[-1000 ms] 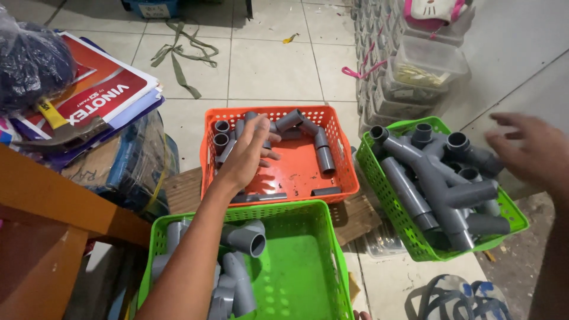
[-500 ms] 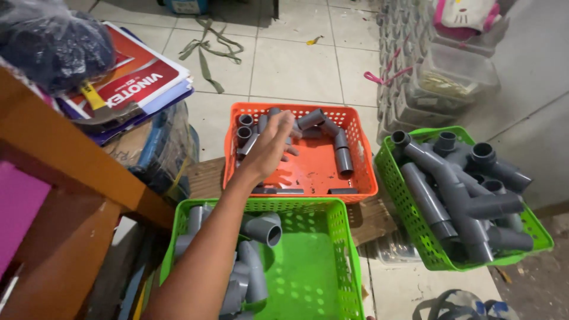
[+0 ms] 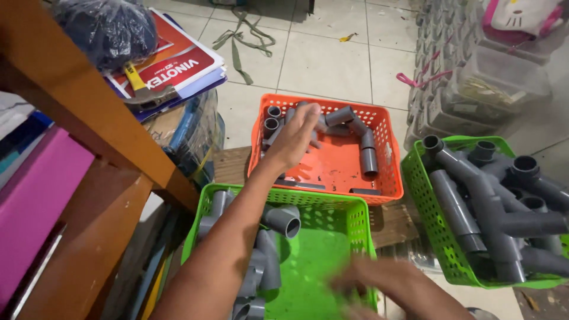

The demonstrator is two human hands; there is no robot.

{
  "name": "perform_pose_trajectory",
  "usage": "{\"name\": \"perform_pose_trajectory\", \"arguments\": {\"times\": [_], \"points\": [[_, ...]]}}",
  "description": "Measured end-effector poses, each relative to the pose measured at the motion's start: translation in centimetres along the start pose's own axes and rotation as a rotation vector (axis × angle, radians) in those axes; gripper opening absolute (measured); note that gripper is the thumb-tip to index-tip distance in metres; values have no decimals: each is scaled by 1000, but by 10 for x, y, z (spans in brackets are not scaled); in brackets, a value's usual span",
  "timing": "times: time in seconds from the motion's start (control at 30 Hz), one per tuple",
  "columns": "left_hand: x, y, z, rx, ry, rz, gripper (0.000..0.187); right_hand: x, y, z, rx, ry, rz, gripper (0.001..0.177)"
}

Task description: Sorting and organizing PVC pipe fittings into different colored plastic baskets

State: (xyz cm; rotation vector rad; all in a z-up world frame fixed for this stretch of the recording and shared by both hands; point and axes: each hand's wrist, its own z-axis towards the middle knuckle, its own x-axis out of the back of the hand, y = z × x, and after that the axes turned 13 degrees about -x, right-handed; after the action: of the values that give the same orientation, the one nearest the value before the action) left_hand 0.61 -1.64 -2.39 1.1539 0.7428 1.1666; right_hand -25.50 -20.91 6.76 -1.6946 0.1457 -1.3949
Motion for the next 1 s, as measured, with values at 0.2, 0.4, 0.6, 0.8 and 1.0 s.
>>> {"name": "perform_pose_trajectory", "arguments": {"times": [0.2,0.4,0.6,0.8,1.0], "points": [[2,28,-8,24,32,31,69,-56,40,97,-22,13,-449,52],[3,24,-8,-39,41,142,60,-88,51,113,-28,57,-578,61],[4,40,-14,24,-8,216,61,-44,45,106,-182,160,-181,37],[7,21,-11,-76,-14,23,75,19,60,134,-227,543,88,26],[5,31,-17,-164,92,-43,64,31,117,185,-297,682,256,26]]}}
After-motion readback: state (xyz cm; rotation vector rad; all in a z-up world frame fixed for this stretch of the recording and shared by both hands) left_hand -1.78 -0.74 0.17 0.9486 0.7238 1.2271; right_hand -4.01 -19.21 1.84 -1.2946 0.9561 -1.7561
